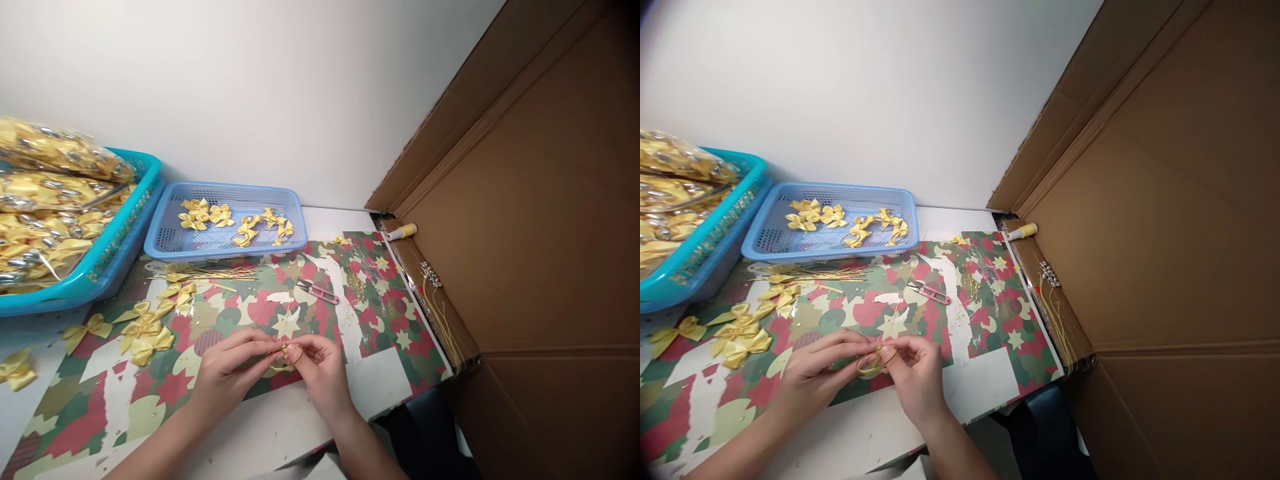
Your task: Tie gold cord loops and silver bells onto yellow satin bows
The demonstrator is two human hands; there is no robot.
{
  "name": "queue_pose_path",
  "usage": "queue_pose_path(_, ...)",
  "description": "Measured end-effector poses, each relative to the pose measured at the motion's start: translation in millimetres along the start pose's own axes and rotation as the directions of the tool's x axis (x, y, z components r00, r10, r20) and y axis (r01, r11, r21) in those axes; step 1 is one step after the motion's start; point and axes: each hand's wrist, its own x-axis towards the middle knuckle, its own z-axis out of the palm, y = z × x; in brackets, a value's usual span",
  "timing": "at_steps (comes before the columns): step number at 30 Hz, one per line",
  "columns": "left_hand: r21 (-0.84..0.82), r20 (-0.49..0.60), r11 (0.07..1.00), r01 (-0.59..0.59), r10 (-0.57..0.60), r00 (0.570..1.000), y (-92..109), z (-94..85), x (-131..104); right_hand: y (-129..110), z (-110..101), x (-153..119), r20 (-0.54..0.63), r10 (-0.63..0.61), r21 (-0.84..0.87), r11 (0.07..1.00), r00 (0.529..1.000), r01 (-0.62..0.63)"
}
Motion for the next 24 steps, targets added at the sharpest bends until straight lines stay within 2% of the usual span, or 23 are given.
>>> queue_pose_path(7,-0.011,-0.008,0.999,-0.032,0.032,0.999,-0.2,1.4,1.5,-0.8,-3.9,-2.6,0.022,-0.050,-0.097,0.994,0.999,0.052)
queue_pose_path(13,-0.110,-0.020,0.986,0.129,-0.132,0.991,0.6,3.6,0.4,-3.6,-5.0,-5.8,0.031,-0.169,-0.276,0.946,0.985,0.171)
queue_pose_path(15,-0.137,-0.011,0.975,0.175,-0.178,0.984,1.3,4.2,0.1,-4.8,-3.8,-7.7,0.037,-0.257,-0.354,0.900,0.966,0.253)
queue_pose_path(19,-0.176,-0.002,0.956,0.236,-0.240,0.971,4.1,4.3,-0.7,-5.0,-0.5,-10.8,0.007,-0.445,-0.459,0.794,0.895,0.398)
queue_pose_path(21,-0.196,0.005,0.941,0.275,-0.280,0.960,5.4,4.3,-1.6,-4.3,0.7,-11.2,-0.006,-0.494,-0.484,0.762,0.869,0.430)
queue_pose_path(24,-0.225,0.016,0.916,0.331,-0.336,0.942,6.4,4.5,-3.5,-3.2,1.9,-11.3,-0.003,-0.521,-0.495,0.743,0.854,0.451)
